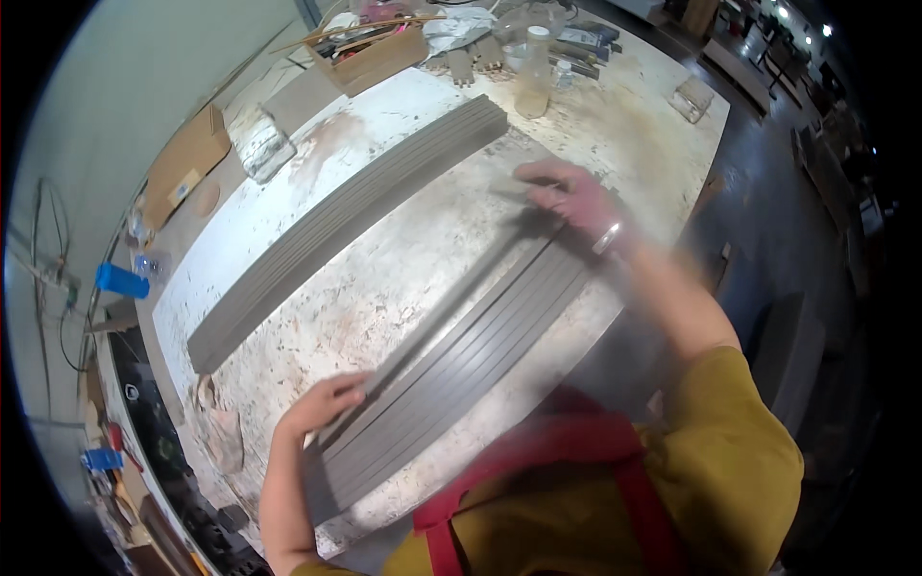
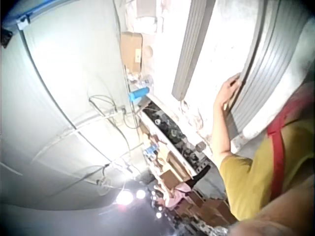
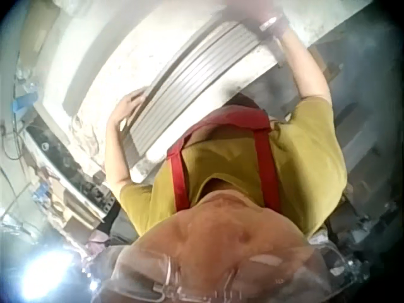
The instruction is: The person sands long wooden boards by hand using a sanding block, then stacks the finished boards onto a large pile before cleaning the sanding block with a cloth.
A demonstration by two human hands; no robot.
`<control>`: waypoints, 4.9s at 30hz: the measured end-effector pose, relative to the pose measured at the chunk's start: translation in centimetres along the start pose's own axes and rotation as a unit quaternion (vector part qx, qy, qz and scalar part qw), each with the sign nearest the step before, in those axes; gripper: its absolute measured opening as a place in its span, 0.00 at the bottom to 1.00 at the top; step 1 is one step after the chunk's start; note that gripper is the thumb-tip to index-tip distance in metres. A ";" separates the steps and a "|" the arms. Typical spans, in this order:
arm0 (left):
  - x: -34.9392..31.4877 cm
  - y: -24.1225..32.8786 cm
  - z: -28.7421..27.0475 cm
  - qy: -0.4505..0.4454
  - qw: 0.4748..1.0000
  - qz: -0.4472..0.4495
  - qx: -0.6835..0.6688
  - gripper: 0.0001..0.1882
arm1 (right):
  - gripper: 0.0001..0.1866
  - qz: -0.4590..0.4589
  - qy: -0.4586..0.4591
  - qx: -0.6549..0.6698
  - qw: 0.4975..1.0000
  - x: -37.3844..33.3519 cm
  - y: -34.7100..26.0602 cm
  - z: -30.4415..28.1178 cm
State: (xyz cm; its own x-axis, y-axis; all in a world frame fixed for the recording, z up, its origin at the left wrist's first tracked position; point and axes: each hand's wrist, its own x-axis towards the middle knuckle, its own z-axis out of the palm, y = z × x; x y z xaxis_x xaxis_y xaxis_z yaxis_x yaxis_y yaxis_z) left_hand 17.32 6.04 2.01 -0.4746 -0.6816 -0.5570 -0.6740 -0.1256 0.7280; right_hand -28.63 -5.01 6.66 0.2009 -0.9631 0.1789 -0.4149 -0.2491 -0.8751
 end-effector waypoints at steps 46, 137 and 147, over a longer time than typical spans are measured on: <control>18.6 4.4 2.9 0.423 0.840 0.093 0.326 0.45 | 0.22 0.041 -0.138 0.001 0.990 11.4 8.1 0.7; 14.3 4.2 2.2 0.301 0.903 0.063 0.301 0.30 | 0.17 0.227 -0.030 -0.129 0.965 5.7 15.0 -14.0; 8.1 9.7 0.2 -0.007 0.995 -0.056 0.083 0.19 | 0.21 0.171 0.057 -0.015 0.984 2.7 15.7 -14.3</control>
State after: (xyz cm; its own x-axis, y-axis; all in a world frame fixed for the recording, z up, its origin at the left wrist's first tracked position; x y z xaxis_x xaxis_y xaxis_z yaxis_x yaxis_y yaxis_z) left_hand 6.84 -0.54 4.46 -0.3984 -0.6598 -0.6371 -0.8069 -0.0780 0.5854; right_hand -47.26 -12.99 -0.13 -0.0555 -0.9959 -0.0720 -0.4680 0.0896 -0.8792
